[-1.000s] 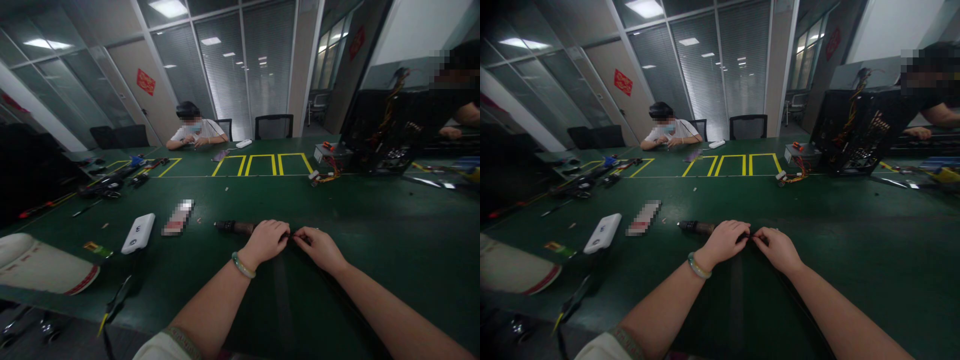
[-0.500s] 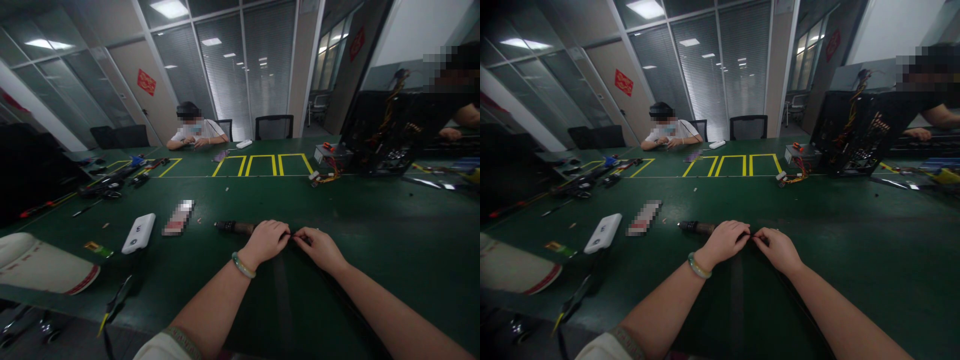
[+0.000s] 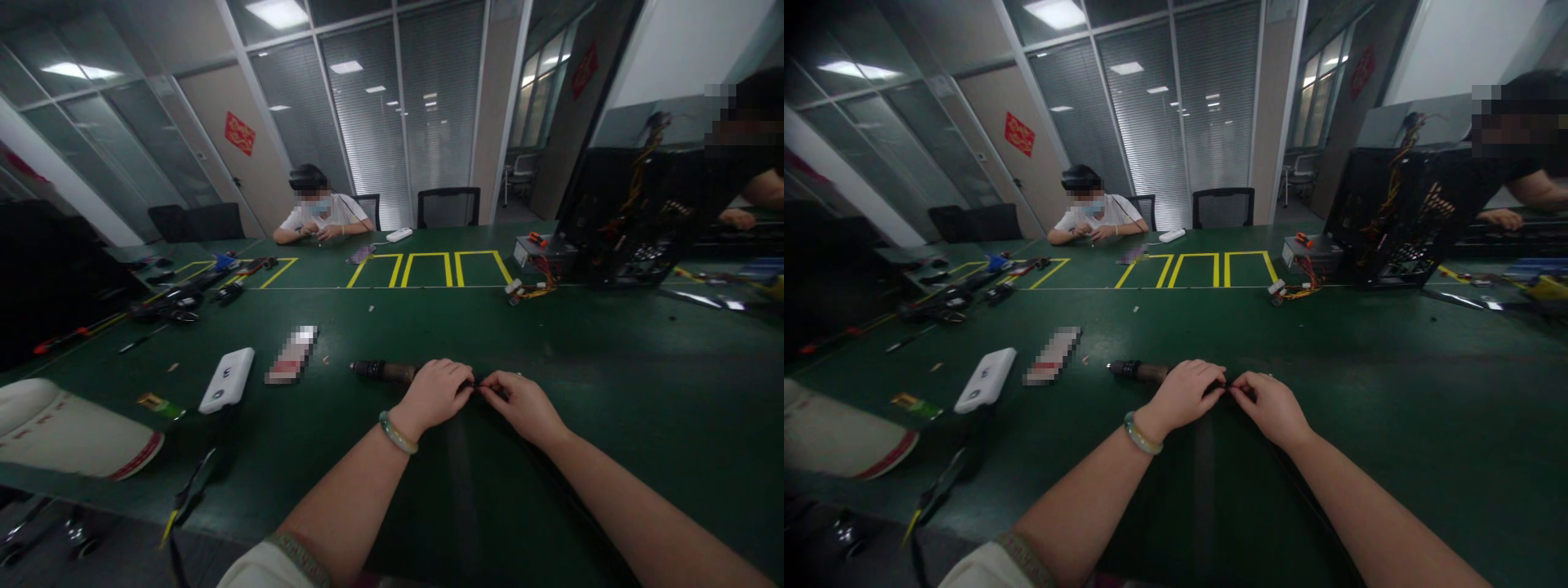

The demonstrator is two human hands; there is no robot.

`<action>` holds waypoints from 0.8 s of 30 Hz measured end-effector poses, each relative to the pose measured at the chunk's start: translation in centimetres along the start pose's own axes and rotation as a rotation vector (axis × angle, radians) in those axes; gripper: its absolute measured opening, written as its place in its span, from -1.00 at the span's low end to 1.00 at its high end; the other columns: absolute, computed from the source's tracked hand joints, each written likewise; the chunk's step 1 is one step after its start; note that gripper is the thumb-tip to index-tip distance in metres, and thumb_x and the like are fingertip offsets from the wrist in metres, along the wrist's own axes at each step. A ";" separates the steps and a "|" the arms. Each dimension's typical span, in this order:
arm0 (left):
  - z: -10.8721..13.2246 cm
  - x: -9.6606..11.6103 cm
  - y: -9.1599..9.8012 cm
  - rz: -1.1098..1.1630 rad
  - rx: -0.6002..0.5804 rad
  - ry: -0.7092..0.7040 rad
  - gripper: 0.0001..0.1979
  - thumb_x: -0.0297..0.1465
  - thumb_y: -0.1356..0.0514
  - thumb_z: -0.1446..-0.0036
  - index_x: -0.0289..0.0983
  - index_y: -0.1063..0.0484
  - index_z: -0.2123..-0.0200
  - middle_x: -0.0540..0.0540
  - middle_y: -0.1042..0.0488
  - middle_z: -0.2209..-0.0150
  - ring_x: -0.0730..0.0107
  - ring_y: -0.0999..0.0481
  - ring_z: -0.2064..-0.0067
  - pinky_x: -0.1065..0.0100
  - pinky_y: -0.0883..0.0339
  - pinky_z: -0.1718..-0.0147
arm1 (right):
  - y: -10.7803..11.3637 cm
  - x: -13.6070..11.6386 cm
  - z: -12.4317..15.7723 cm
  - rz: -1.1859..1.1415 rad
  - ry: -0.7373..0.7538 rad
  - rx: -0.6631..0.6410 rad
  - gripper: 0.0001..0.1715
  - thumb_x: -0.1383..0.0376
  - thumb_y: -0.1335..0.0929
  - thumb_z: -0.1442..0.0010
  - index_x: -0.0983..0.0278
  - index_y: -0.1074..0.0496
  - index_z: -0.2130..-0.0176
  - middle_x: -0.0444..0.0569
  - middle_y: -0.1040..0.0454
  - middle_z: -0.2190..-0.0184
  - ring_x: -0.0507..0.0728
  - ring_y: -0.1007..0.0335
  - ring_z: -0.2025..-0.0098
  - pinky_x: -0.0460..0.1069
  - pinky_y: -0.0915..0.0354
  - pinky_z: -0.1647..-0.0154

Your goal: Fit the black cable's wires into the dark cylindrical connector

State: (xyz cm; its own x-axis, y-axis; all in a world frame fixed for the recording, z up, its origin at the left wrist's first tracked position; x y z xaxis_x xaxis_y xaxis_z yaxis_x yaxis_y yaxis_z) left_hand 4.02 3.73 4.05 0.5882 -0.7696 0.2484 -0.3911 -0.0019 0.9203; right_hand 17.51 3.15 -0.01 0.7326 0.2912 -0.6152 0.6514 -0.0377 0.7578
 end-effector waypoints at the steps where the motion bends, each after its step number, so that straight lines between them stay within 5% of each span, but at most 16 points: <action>1: 0.0 0.0 0.0 0.005 0.004 -0.001 -0.87 -0.37 -0.15 -0.27 -0.23 -0.38 0.12 -0.07 -0.48 0.06 0.25 -0.42 0.02 0.20 -0.27 0.01 | 0.0 0.0 0.0 0.001 0.003 0.002 -0.81 0.15 -0.31 -0.25 0.15 -0.48 0.22 -0.14 -0.52 0.35 0.12 -0.43 0.29 0.01 -0.26 0.21; 24: 0.0 0.0 0.1 0.037 0.034 0.026 -0.87 -0.41 -0.17 -0.24 -0.22 -0.37 0.13 -0.05 -0.47 0.05 0.27 -0.43 0.01 0.20 -0.28 0.02 | 0.3 -0.4 0.1 0.002 -0.007 0.000 -0.86 0.19 -0.32 -0.25 0.14 -0.47 0.24 -0.15 -0.51 0.35 0.12 -0.41 0.31 0.00 -0.24 0.29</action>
State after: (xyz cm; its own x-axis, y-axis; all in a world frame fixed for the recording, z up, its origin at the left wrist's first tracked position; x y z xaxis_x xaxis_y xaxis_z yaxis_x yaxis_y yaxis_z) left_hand 3.98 3.71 4.15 0.5909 -0.7528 0.2902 -0.4365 0.0042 0.8997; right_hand 17.45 2.91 0.45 0.7353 0.2845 -0.6151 0.6497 -0.0379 0.7592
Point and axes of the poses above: each hand's wrist, its own z-axis away from the middle knuckle, its own y-axis out of the back of the hand, x = y × z, the point moved 8 cm from there along -z, towards the middle knuckle
